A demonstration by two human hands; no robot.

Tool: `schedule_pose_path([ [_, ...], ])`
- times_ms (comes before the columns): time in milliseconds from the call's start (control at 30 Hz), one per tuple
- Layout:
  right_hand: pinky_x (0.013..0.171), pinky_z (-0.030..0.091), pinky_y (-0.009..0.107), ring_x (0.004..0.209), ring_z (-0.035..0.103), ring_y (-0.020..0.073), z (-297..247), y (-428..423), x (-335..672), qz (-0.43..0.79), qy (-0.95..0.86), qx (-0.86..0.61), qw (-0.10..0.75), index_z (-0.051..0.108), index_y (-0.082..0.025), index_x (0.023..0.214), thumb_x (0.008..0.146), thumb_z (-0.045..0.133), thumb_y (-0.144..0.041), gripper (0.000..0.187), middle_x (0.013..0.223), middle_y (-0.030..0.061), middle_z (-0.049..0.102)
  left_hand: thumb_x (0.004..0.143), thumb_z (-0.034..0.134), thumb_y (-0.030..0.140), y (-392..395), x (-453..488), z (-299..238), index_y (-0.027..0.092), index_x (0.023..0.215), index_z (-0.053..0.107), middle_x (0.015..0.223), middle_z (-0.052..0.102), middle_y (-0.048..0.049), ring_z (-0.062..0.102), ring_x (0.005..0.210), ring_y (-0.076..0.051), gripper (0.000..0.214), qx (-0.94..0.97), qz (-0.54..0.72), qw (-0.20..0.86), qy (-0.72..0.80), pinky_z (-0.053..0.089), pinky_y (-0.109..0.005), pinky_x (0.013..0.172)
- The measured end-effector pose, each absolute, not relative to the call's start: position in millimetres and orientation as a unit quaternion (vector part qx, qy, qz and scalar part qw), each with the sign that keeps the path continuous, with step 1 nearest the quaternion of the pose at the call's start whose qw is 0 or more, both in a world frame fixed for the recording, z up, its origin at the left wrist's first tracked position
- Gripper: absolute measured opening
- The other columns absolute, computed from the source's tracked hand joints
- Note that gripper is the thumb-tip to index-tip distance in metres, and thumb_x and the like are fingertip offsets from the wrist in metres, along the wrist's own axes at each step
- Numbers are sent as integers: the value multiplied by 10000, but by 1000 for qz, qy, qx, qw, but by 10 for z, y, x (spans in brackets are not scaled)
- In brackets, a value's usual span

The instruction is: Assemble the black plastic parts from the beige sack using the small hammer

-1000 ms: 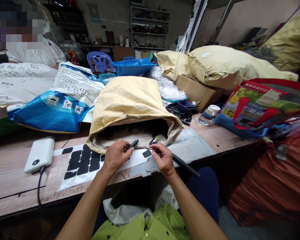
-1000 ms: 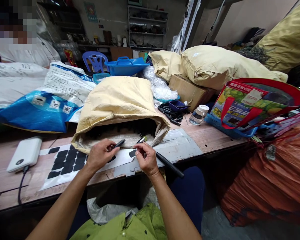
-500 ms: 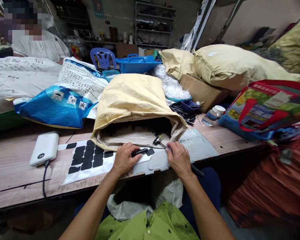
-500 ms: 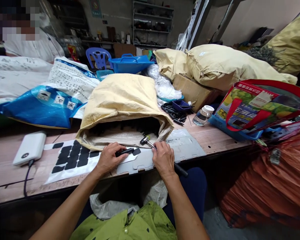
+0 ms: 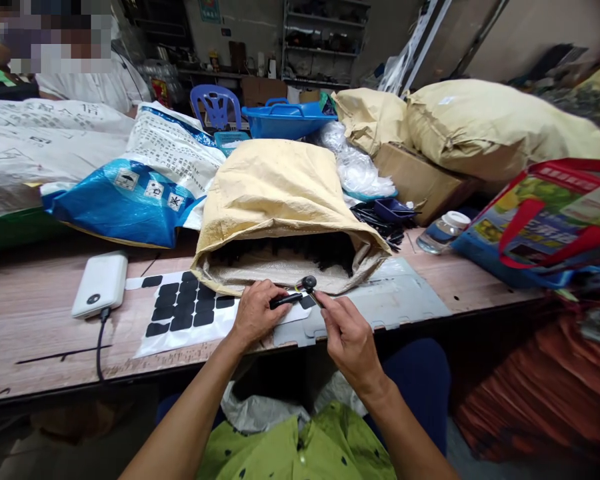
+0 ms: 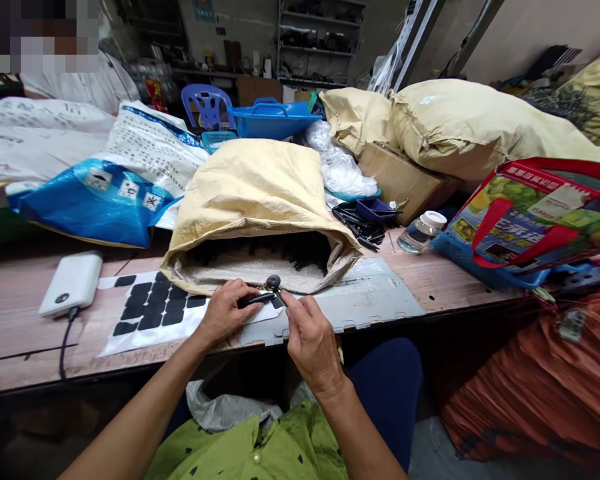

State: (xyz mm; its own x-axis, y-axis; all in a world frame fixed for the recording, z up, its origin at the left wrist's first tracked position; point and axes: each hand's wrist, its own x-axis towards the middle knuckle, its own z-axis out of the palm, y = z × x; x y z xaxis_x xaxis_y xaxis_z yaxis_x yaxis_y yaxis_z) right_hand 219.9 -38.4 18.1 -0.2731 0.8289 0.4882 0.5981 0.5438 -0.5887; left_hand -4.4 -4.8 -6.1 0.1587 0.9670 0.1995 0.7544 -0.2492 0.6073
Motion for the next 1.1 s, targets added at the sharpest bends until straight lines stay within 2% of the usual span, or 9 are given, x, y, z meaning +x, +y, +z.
schedule_pose_path([
  [133,859,553,361,921,655,227,171,-375,2172,137,-791,-476,358,621,-224,1371,1023,425,-138,409,976,85,630,853,738,321,-47,-44,-60,271,1033,773,929,688,-19,598,987,-229,189,734,283,190,588,373,-357,823],
  [267,877,553,351,934,648,218,246,-397,2107,139,-785,-465,384,602,-245,1393,1027,434,-153,413,1022,87,632,854,744,319,-54,-42,-42,272,1039,766,928,684,-13,601,982,-223,192,733,286,196,586,383,-355,836],
  [433,847,553,332,893,645,212,223,-443,2019,142,-805,-464,342,609,-239,1388,1016,425,-135,427,989,79,631,855,744,325,-59,-35,-21,261,995,762,920,666,-16,594,987,-233,154,731,281,187,593,379,-356,824],
  [533,874,541,324,927,655,213,224,-387,2058,137,-792,-474,359,628,-231,1357,1022,434,-162,393,1006,78,646,863,734,324,-57,-39,-14,272,1027,757,907,664,-11,594,973,-229,174,730,282,199,590,382,-356,839],
  [667,869,517,308,946,651,210,257,-185,2223,76,-767,-517,372,664,-238,1308,1022,468,-208,348,1020,71,655,928,660,358,-54,-63,-19,264,1052,746,954,679,-16,591,1004,-227,178,734,283,213,580,374,-370,867],
  [867,764,470,318,869,572,221,82,99,2441,-36,-763,-586,273,728,-228,1191,954,521,-136,328,918,70,621,993,554,380,-59,-87,-33,270,1061,746,994,677,-21,575,1031,-221,232,739,280,217,573,356,-376,872],
  [967,818,468,376,927,536,261,72,85,2419,-62,-765,-575,282,735,-216,1147,910,571,-120,303,944,93,622,1009,518,383,-60,-86,-26,267,1059,751,1001,683,-25,575,1023,-218,265,744,274,213,572,356,-373,866],
  [1033,890,474,419,1004,534,283,127,31,2345,-30,-780,-541,312,707,-211,1196,891,608,-127,332,1026,108,627,1012,514,389,-60,-84,-24,263,1056,756,1007,687,-27,577,1020,-221,276,748,269,207,570,355,-371,858],
  [1100,930,488,415,1034,556,272,192,-22,2236,51,-811,-483,327,648,-217,1293,903,621,-151,396,1077,102,628,1012,520,398,-61,-81,-24,264,1055,758,1013,692,-28,577,1020,-224,276,751,266,202,569,354,-370,849],
])
